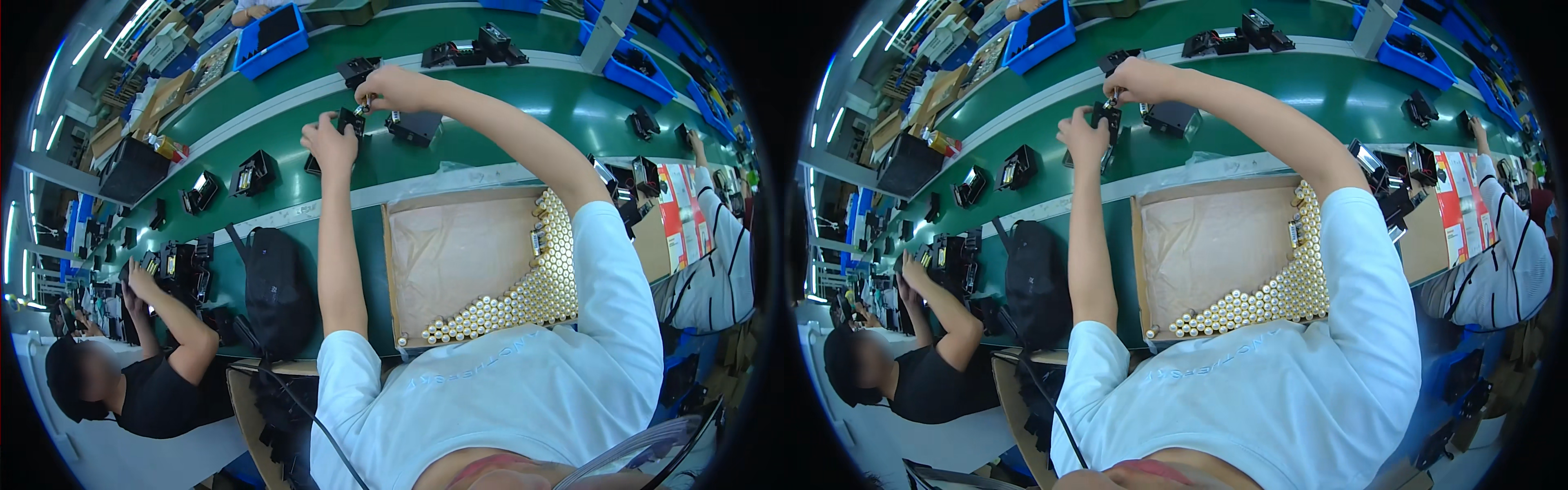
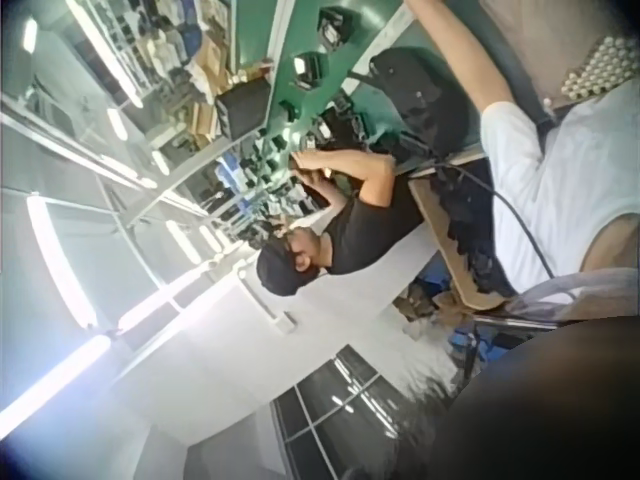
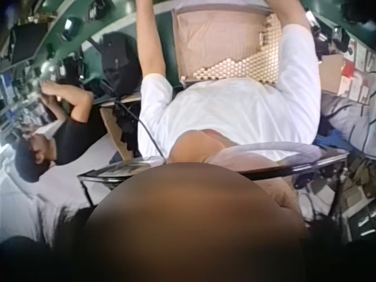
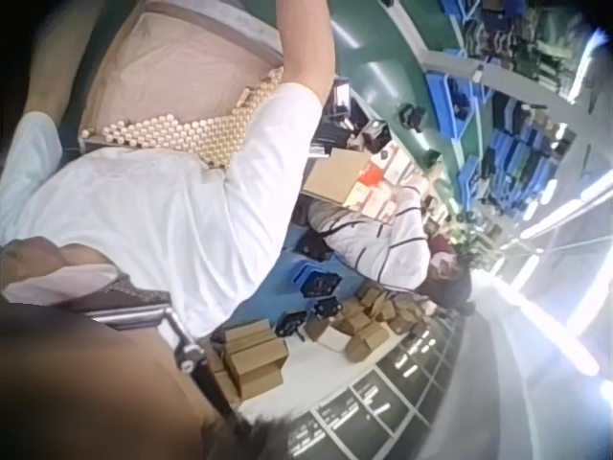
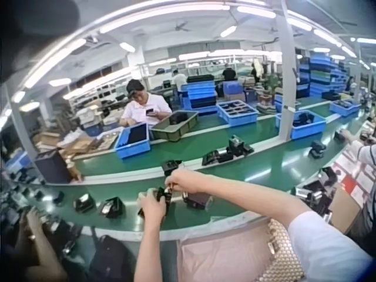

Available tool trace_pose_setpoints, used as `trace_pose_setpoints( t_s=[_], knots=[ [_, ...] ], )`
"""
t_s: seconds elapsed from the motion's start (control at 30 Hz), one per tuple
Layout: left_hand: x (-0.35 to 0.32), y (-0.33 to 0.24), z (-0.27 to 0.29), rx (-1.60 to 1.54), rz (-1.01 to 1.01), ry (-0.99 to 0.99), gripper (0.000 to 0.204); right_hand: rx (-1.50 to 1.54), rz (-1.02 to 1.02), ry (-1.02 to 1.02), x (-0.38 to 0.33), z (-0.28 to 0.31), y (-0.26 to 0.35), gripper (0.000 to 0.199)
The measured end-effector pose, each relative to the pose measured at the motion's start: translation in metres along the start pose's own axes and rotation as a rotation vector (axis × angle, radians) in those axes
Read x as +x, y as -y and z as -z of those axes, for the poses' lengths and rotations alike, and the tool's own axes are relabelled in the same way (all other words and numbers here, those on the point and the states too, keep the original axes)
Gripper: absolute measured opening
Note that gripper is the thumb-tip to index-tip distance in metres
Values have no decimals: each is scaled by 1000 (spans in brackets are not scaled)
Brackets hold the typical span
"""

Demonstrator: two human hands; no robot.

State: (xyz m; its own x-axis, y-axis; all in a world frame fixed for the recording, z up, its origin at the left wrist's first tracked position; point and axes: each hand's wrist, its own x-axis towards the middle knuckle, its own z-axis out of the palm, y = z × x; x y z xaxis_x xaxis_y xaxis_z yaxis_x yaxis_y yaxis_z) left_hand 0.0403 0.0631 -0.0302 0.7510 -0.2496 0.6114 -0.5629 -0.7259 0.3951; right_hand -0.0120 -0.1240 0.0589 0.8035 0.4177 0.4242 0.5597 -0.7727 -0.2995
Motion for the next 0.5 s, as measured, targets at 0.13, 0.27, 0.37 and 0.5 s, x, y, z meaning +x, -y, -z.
trace_pose_setpoints(
  t_s=[0.13,0.27,0.37,0.5],
  knots=[
    [-7,-1,18,-27,88,3,33,-124,48,60,21,-18,-6,16],
    [-3,6,31,-456,332,206,33,-253,73,140,35,-22,3,15],
    [1,25,30,-975,549,208,33,-393,98,166,47,-21,10,13],
    [5,48,16,-1314,631,138,30,-433,203,169,64,-25,15,12]
  ],
)
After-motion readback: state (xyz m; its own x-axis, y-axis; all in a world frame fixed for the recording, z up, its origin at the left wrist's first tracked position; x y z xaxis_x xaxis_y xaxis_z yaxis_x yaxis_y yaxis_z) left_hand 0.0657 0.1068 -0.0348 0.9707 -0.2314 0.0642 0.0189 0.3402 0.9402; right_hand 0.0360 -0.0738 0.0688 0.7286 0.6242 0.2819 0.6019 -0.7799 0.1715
